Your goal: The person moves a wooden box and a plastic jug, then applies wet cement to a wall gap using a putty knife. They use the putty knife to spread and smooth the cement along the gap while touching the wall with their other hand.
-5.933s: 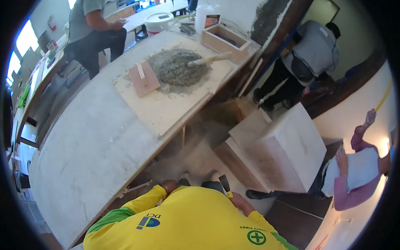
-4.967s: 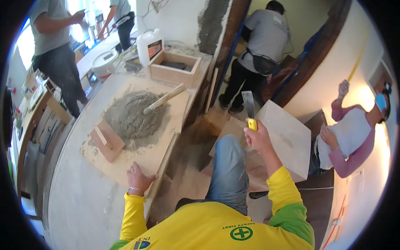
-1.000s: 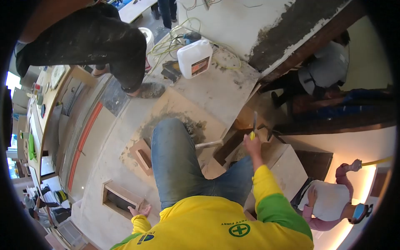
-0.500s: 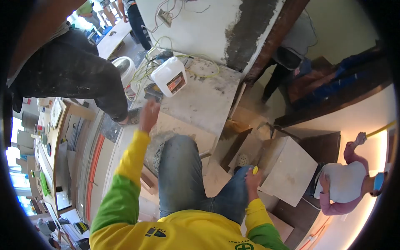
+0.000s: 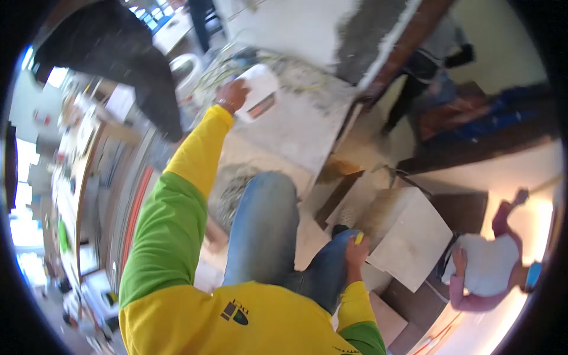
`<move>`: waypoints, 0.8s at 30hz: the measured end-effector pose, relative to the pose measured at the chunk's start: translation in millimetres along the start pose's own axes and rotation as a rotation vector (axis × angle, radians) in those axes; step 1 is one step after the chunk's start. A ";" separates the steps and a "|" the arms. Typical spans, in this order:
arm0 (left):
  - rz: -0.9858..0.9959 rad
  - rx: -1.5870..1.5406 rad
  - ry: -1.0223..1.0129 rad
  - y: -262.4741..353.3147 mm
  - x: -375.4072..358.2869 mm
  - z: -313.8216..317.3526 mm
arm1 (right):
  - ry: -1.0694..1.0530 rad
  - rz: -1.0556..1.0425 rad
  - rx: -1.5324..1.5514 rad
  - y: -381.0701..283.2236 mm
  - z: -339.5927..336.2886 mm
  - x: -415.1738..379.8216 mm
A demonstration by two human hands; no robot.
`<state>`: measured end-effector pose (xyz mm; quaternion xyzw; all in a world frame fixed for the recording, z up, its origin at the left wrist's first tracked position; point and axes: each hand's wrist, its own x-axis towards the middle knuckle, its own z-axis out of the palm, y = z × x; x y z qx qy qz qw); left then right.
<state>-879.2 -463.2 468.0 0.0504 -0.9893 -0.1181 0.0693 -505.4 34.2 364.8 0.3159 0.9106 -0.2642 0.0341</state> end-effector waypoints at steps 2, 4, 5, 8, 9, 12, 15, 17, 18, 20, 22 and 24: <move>0.078 -0.055 0.055 -19.3 -55.8 -53.2 | 0.010 -0.089 -0.037 15.7 5.8 19.2; 0.130 -0.187 0.058 -52.8 -116.3 -118.1 | 0.008 -0.174 -0.024 26.6 13.4 33.5; 0.130 -0.251 0.043 -65.5 -149.8 -151.5 | -0.022 -0.162 0.033 23.8 14.7 39.1; -0.075 -0.068 0.030 -117.0 -258.4 -223.6 | -0.020 -0.181 -0.030 30.0 32.5 61.4; -0.038 -0.008 0.001 -155.7 -295.6 -224.6 | -0.053 -0.217 -0.034 21.1 36.7 61.3; -0.618 -0.121 -0.011 -171.5 -413.1 -245.6 | -0.012 -0.371 -0.222 -17.5 25.2 51.9; -0.988 -0.050 -0.041 -214.1 -535.9 -206.2 | -0.187 -0.379 -0.154 -18.2 30.1 70.6; -1.026 0.048 0.019 -249.1 -623.0 -151.4 | -0.139 -0.333 -0.284 -26.3 31.5 71.4; -1.297 -0.114 0.123 -234.6 -622.3 -146.6 | -0.136 -0.328 -0.288 -28.6 34.8 75.8; -1.447 -0.039 0.102 -244.5 -660.7 -112.0 | -0.148 -0.283 -0.317 -43.8 28.5 76.9; -1.433 0.178 0.054 -256.8 -696.6 -73.8 | -0.146 -0.234 -0.335 -63.8 23.1 65.5; -1.471 0.203 0.086 -257.8 -702.0 -63.7 | -0.088 -0.199 -0.322 -73.1 20.7 61.9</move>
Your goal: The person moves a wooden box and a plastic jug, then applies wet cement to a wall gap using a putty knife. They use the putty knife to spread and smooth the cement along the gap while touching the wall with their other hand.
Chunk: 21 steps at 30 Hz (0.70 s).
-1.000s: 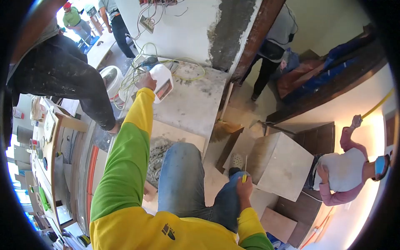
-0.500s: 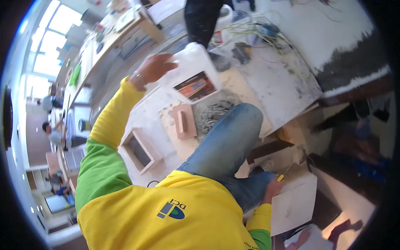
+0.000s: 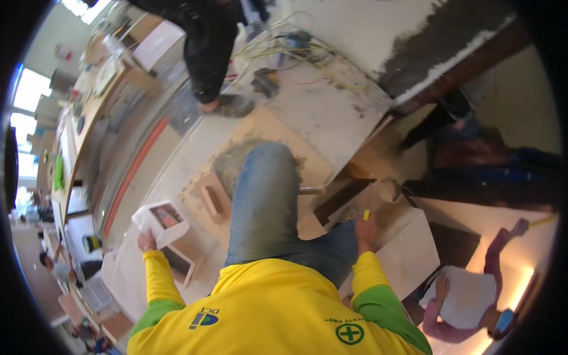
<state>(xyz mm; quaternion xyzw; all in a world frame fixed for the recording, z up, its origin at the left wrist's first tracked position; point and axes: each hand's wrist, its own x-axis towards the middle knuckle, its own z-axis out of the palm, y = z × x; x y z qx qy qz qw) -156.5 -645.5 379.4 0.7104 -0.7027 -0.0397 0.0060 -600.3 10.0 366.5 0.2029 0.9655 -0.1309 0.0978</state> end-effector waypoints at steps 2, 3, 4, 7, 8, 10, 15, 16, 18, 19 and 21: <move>-0.083 -0.116 -0.148 20.0 -5.7 -21.8 | -0.049 -0.043 0.051 -9.6 -7.5 -3.9; -0.065 -0.124 -0.161 25.9 -5.7 -23.8 | -0.031 -0.028 0.051 -11.3 -9.4 -2.1; -0.096 -0.074 -0.132 30.2 -5.1 -27.1 | -0.051 -0.025 0.059 -12.1 -7.8 -1.4; -0.080 -0.035 -0.078 31.5 -3.9 -29.4 | -0.039 -0.015 0.103 -12.8 -5.9 -7.0; -0.052 -0.044 -0.052 40.9 1.7 -28.6 | -0.015 -0.021 0.132 -13.4 -6.8 -7.9; 0.102 0.006 0.091 81.8 -15.5 -52.0 | 0.000 -0.020 0.174 -10.9 -7.8 -7.6; 0.610 -0.318 0.165 202.1 -39.8 -29.6 | 0.035 -0.018 0.188 -9.9 -12.3 -9.8; 0.699 -0.409 0.090 234.4 -47.7 -17.7 | 0.018 -0.031 0.203 -5.9 -9.6 -9.4; 0.833 -0.478 -0.088 298.4 -61.1 12.3 | 0.026 -0.038 0.227 -0.7 -3.7 -10.7; 0.862 -0.504 -0.208 329.7 -68.6 25.2 | 0.094 -0.041 0.311 1.7 -0.4 -13.7; 0.959 -0.454 -0.347 381.8 -77.5 53.5 | 0.187 -0.033 0.399 10.1 4.8 -20.0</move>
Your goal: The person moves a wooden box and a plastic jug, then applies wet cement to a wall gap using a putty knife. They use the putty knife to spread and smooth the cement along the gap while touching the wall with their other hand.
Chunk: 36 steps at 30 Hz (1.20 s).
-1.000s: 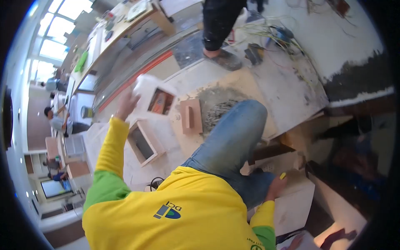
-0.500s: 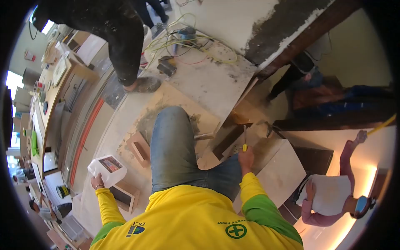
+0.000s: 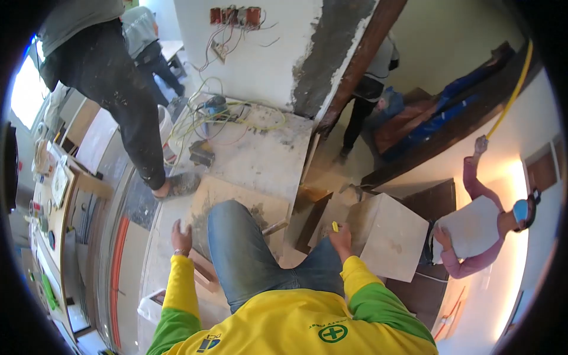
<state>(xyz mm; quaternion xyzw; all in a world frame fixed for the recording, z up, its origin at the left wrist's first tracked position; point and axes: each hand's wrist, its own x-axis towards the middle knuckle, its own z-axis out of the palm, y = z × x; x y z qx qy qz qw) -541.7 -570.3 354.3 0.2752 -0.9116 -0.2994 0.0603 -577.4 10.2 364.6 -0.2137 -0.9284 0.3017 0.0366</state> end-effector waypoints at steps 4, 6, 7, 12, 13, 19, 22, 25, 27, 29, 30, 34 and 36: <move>-0.061 0.180 -0.353 -7.6 67.0 62.6 | 0.009 0.256 0.116 -21.7 -39.2 -13.7; -0.084 0.220 -0.443 -12.0 80.9 81.9 | -0.050 0.366 0.244 -26.3 -58.5 -22.7; -0.129 0.268 -0.526 -15.7 87.4 89.0 | -0.070 0.351 0.284 -15.0 -67.6 -23.9; -0.038 0.362 -0.772 -30.1 105.3 124.3 | 0.060 0.274 0.028 46.9 -113.3 -51.0; -0.041 0.368 -0.821 -25.5 103.6 125.1 | 0.055 0.340 0.019 47.4 -124.0 -67.0; -0.077 0.310 -0.890 -13.5 102.8 121.7 | -0.215 0.615 -0.078 85.5 -149.8 -164.9; -0.071 0.341 -0.911 -4.7 102.4 120.8 | -0.088 0.746 0.021 103.3 -138.6 -199.7; -0.069 0.358 -0.938 -18.4 114.2 153.5 | 0.033 0.804 0.043 87.0 -136.4 -202.8; -0.070 0.359 -0.957 -32.3 117.0 164.8 | 0.075 0.764 0.072 70.2 -135.5 -196.0; 0.057 0.287 -0.951 -39.2 120.0 170.7 | 0.115 0.714 0.102 62.8 -140.3 -179.4; 0.057 0.287 -0.945 -47.6 120.9 172.6 | 0.102 0.698 0.145 62.4 -139.0 -168.9; 0.192 0.266 -1.035 -70.9 122.7 173.8 | 0.133 0.520 0.122 58.0 -129.3 -113.0; 0.163 0.272 -1.038 -75.0 125.0 168.5 | 0.147 0.467 0.102 24.5 -131.9 -76.2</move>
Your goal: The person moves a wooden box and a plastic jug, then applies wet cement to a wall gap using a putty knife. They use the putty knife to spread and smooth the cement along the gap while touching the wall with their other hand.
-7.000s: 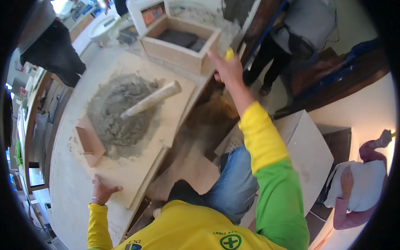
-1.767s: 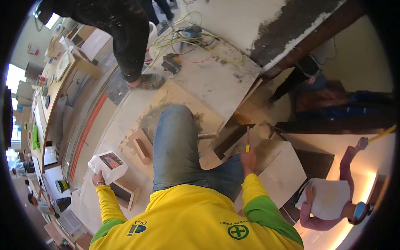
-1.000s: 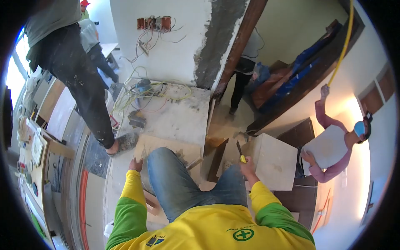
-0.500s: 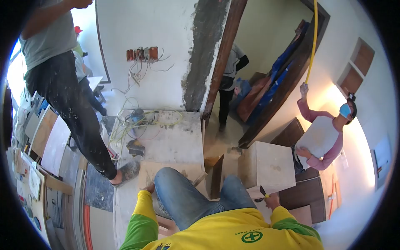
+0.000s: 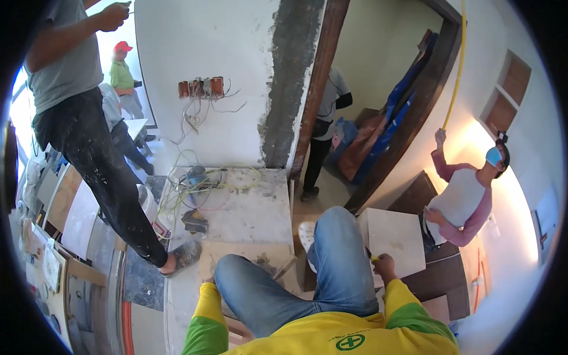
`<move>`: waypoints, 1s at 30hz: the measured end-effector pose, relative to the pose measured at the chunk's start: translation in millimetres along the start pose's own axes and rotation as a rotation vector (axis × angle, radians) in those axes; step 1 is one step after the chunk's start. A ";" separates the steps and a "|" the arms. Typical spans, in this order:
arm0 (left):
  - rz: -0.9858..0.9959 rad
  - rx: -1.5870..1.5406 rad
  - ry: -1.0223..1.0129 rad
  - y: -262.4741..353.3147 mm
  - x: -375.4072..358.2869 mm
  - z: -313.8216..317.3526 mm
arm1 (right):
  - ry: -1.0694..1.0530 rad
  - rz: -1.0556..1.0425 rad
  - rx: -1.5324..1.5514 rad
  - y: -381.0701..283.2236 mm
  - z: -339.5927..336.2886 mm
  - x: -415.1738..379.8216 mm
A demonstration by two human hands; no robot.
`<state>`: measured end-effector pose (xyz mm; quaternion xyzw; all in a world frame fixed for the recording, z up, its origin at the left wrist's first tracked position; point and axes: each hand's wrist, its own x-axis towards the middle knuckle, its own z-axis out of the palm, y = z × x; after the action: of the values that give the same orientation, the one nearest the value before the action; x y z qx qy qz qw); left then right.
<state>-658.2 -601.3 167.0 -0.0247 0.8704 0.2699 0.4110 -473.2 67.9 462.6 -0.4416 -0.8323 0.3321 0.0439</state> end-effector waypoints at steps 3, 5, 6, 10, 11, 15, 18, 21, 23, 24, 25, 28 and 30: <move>-0.021 -0.003 -0.009 -6.3 -9.7 -7.0 | 0.102 -0.844 -0.766 42.3 38.3 100.7; -0.035 -0.019 -0.017 -10.2 -12.3 -12.7 | 0.001 -0.118 0.413 -97.9 37.3 61.2; -0.042 -0.028 -0.020 -12.1 -14.6 -13.4 | -0.023 -0.191 0.387 -139.9 31.7 58.5; -0.083 -0.070 -0.033 -19.5 -24.4 -19.0 | -0.105 -0.396 0.659 -250.8 38.6 98.1; -0.095 -0.090 -0.036 -19.2 -27.2 -22.3 | -0.090 -0.424 0.754 -286.3 38.5 103.7; -0.154 -0.155 -0.060 -21.3 -35.0 -30.6 | -0.236 -0.554 0.942 -403.8 30.0 115.5; -0.222 -0.234 -0.097 -22.3 -40.9 -46.3 | -0.307 -0.624 0.961 -465.2 26.5 138.8; -0.344 -0.392 -0.174 -21.7 -41.2 -77.7 | -0.199 -0.712 1.069 -518.1 20.8 175.2; -0.461 -0.554 -0.232 -15.7 -42.1 -100.7 | -0.318 -0.745 1.418 -561.4 13.1 188.1; -0.467 -0.559 -0.230 -7.0 -47.2 -108.7 | -0.418 -0.729 1.538 -583.4 7.1 195.2; -0.643 -0.881 -0.197 4.3 -51.1 -121.5 | -0.491 -0.757 1.583 -607.2 -0.3 196.7; -0.613 -0.624 -0.205 49.7 -48.7 -148.5 | -0.580 -1.007 1.551 -676.5 -13.7 216.6; -0.492 -0.318 -0.058 72.5 -33.1 -154.2 | -0.355 -1.131 1.438 -729.5 -31.6 201.4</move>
<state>-763.8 -621.0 303.3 -0.2916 0.7728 0.2959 0.4798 -1098.7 -45.9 874.3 0.2199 -0.5124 0.7598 0.3343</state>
